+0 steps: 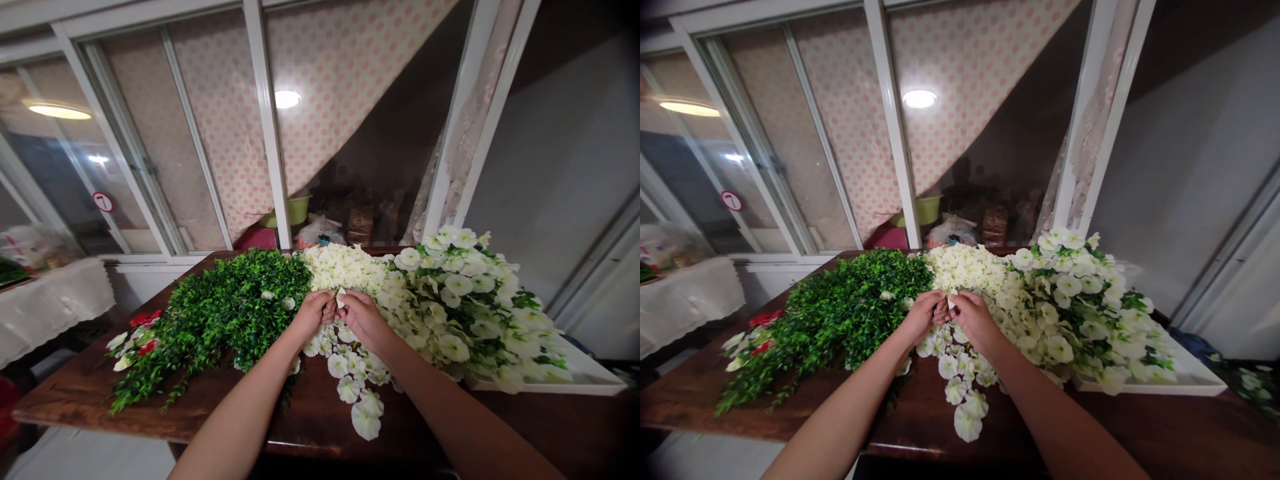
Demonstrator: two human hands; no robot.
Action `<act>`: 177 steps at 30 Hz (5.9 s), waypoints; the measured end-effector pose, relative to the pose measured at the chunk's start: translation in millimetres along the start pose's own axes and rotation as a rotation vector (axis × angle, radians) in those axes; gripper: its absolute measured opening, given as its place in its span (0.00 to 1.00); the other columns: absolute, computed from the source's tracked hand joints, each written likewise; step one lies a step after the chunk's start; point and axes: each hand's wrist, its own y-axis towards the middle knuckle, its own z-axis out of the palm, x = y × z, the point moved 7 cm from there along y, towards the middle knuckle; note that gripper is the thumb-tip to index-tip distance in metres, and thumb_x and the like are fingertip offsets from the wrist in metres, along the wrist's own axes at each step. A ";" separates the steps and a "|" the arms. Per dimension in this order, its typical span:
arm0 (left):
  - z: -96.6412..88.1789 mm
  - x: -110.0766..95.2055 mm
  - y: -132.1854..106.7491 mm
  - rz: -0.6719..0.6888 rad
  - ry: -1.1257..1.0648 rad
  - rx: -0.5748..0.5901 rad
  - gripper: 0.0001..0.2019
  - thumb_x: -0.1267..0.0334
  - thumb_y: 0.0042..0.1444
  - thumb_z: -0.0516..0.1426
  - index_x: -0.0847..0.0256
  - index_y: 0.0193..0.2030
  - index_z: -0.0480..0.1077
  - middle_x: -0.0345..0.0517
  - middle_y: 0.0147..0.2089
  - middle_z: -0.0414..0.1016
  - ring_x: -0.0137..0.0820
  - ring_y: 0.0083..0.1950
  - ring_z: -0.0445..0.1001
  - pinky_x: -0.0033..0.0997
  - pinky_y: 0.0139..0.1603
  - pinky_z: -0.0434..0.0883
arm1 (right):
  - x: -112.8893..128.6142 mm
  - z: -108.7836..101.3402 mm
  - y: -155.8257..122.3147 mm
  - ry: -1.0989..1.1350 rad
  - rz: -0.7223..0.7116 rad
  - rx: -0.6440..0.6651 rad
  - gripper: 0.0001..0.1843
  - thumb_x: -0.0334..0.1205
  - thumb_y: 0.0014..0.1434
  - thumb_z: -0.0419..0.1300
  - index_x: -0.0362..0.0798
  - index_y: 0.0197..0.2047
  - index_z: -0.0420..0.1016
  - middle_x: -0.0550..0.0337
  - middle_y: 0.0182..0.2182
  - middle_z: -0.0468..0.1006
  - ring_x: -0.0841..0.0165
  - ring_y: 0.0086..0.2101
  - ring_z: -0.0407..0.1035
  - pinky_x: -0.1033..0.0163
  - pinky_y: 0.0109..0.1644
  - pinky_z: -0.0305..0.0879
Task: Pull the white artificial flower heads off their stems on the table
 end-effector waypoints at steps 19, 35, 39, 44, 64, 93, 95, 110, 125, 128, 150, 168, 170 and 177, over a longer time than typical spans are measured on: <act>1.5 -2.4 -2.5 0.027 0.025 0.013 0.18 0.55 0.53 0.56 0.61 0.19 0.59 0.34 0.16 0.55 0.22 0.18 0.55 0.26 0.23 0.52 | 2.6 3.7 -2.7 0.028 -0.033 0.000 0.12 0.46 0.51 0.65 0.51 0.24 0.68 0.61 0.25 0.66 0.68 0.27 0.58 0.60 0.32 0.57; -0.5 -4.4 -2.6 0.046 0.034 0.013 0.17 0.57 0.56 0.55 0.62 0.19 0.61 0.35 0.15 0.57 0.24 0.18 0.58 0.27 0.23 0.54 | 7.4 8.8 -5.8 0.071 -0.032 0.064 0.09 0.43 0.53 0.64 0.50 0.26 0.71 0.62 0.24 0.67 0.70 0.26 0.59 0.62 0.32 0.58; -1.3 -6.6 -3.4 0.049 0.065 0.033 0.18 0.56 0.56 0.54 0.62 0.18 0.60 0.35 0.15 0.56 0.23 0.18 0.56 0.27 0.25 0.58 | 7.4 12.4 -7.2 0.053 -0.004 0.088 0.09 0.45 0.51 0.65 0.50 0.27 0.72 0.61 0.24 0.67 0.69 0.26 0.59 0.61 0.32 0.59; -1.9 -5.2 -3.2 0.060 0.074 0.059 0.17 0.59 0.56 0.54 0.61 0.19 0.59 0.34 0.15 0.55 0.23 0.18 0.55 0.28 0.27 0.61 | 3.0 11.6 -5.7 0.036 -0.006 0.097 0.09 0.45 0.52 0.65 0.50 0.28 0.72 0.62 0.25 0.68 0.70 0.26 0.59 0.62 0.32 0.59; -0.8 -8.4 -2.5 0.081 0.216 0.055 0.18 0.54 0.54 0.55 0.62 0.19 0.62 0.36 0.16 0.58 0.25 0.20 0.61 0.27 0.28 0.59 | -3.4 8.0 -5.1 -0.042 -0.070 0.076 0.10 0.46 0.57 0.60 0.52 0.29 0.67 0.62 0.25 0.65 0.67 0.28 0.60 0.60 0.34 0.59; -5.9 3.7 -4.4 -0.146 0.109 0.245 0.20 0.48 0.55 0.58 0.67 0.27 0.69 0.39 0.17 0.62 0.23 0.17 0.59 0.26 0.21 0.53 | 7.3 5.0 -4.2 -0.108 -0.004 0.142 0.11 0.47 0.53 0.64 0.49 0.30 0.74 0.60 0.25 0.73 0.67 0.28 0.66 0.59 0.38 0.63; -6.5 2.4 -3.1 -0.129 0.138 0.225 0.20 0.48 0.55 0.58 0.67 0.30 0.71 0.41 0.19 0.65 0.24 0.18 0.61 0.26 0.21 0.55 | 12.3 -0.7 -1.6 -0.155 -0.045 0.057 0.11 0.48 0.53 0.64 0.49 0.28 0.72 0.61 0.24 0.71 0.67 0.27 0.65 0.59 0.37 0.64; -30.9 3.1 7.0 -0.055 0.108 -0.058 0.15 0.52 0.51 0.60 0.64 0.26 0.67 0.30 0.15 0.53 0.20 0.13 0.52 0.26 0.17 0.46 | 237.9 -42.7 -44.6 -1.511 -0.929 -0.823 0.15 0.49 0.59 0.57 0.46 0.37 0.78 0.54 0.31 0.75 0.63 0.32 0.66 0.58 0.41 0.61; -31.6 5.7 7.0 -0.093 0.097 -0.099 0.13 0.55 0.49 0.59 0.63 0.24 0.66 0.31 0.14 0.54 0.21 0.13 0.51 0.26 0.16 0.44 | 309.2 -81.9 9.1 -2.087 -0.661 -0.662 0.24 0.59 0.50 0.62 0.44 0.31 0.81 0.39 0.33 0.74 0.53 0.40 0.61 0.51 0.39 0.47; -30.9 6.8 6.7 -0.100 0.111 -0.102 0.13 0.55 0.49 0.59 0.63 0.24 0.67 0.32 0.14 0.55 0.21 0.13 0.51 0.27 0.16 0.44 | 301.3 -94.3 11.2 -2.133 -0.530 -0.662 0.26 0.61 0.48 0.63 0.44 0.33 0.81 0.38 0.35 0.75 0.52 0.41 0.61 0.50 0.40 0.50; -55.8 -8.9 8.8 0.079 0.507 -0.334 0.12 0.57 0.49 0.57 0.63 0.22 0.71 0.37 0.16 0.60 0.25 0.20 0.56 0.26 0.23 0.52 | 34.3 -7.3 8.8 -1.603 -0.102 0.048 0.15 0.39 0.53 0.61 0.51 0.45 0.77 0.52 0.42 0.77 0.60 0.42 0.70 0.60 0.45 0.61; -28.3 -28.5 -3.4 0.331 1.266 -0.224 0.08 0.69 0.54 0.54 0.62 0.36 0.74 0.48 0.37 0.75 0.35 0.42 0.71 0.31 0.47 0.66 | 20.3 -46.0 14.0 -1.335 -0.281 -0.203 0.10 0.45 0.60 0.53 0.48 0.35 0.71 0.54 0.31 0.77 0.61 0.34 0.72 0.60 0.39 0.62; -23.0 -27.0 -3.7 0.356 1.186 -0.153 0.08 0.65 0.57 0.53 0.62 0.35 0.74 0.47 0.36 0.75 0.33 0.40 0.71 0.30 0.44 0.65 | 13.5 -48.3 17.2 -1.080 -0.236 -0.189 0.11 0.48 0.59 0.54 0.49 0.35 0.69 0.56 0.30 0.77 0.62 0.31 0.72 0.60 0.37 0.64; -17.2 -17.6 -1.5 0.317 0.911 -0.053 0.18 0.50 0.59 0.54 0.64 0.30 0.73 0.41 0.28 0.71 0.28 0.31 0.66 0.26 0.33 0.61 | -11.6 -37.2 21.9 -0.488 -0.027 -0.040 0.17 0.53 0.49 0.65 0.48 0.33 0.71 0.61 0.22 0.75 0.67 0.23 0.69 0.63 0.26 0.64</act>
